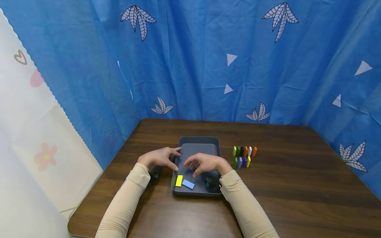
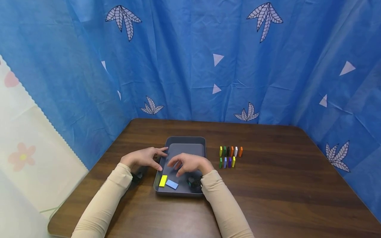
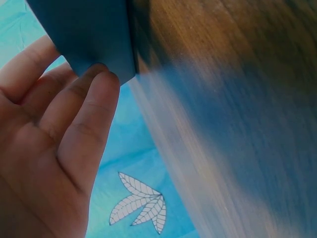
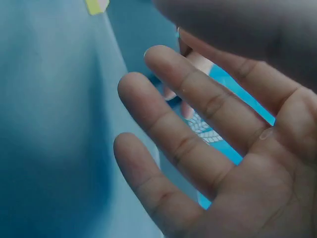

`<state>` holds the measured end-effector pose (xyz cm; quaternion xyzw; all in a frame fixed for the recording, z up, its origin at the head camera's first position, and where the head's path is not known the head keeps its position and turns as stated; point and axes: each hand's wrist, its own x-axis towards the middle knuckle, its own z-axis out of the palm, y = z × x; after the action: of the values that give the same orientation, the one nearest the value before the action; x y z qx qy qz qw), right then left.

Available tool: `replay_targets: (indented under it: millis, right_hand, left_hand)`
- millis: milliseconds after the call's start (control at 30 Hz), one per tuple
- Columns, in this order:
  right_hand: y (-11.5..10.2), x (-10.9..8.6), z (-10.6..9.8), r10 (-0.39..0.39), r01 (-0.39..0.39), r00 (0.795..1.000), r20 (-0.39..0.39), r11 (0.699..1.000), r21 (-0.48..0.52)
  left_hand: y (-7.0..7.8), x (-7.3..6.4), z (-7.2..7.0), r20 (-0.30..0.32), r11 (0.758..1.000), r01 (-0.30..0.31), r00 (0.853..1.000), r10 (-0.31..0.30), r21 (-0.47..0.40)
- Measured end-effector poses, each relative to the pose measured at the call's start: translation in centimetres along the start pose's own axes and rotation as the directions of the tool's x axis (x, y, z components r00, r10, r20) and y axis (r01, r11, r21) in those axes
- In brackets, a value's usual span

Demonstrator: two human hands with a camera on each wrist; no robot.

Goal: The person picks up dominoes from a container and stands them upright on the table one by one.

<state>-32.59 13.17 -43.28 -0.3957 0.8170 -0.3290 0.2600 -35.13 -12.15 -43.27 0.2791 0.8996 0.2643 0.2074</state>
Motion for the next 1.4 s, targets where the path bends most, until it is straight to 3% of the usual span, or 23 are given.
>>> replay_targets:
  millis: [400,567,1167,1400]
  right_hand:
    - [0.5,0.3,0.6,0.019,-0.022,0.994,0.111,0.999,0.030]
    - [0.4,0.5,0.9,0.020,-0.020,0.985,0.172,1.000,-0.001]
    - [0.7,0.5,1.3,0.038,-0.030,0.972,0.234,0.999,-0.038]
    - [0.9,0.5,1.1,0.004,0.007,0.964,0.267,0.999,-0.039]
  left_hand:
    - [-0.1,0.0,0.0,-0.002,1.000,-0.011,1.000,0.011,0.021]
    - [-0.1,0.0,0.0,0.001,1.000,-0.010,1.000,0.010,0.017]
    - [-0.4,0.1,0.2,-0.003,1.000,-0.020,1.000,0.020,0.010]
    - [-0.2,0.1,0.2,0.000,1.000,-0.008,1.000,0.008,0.015]
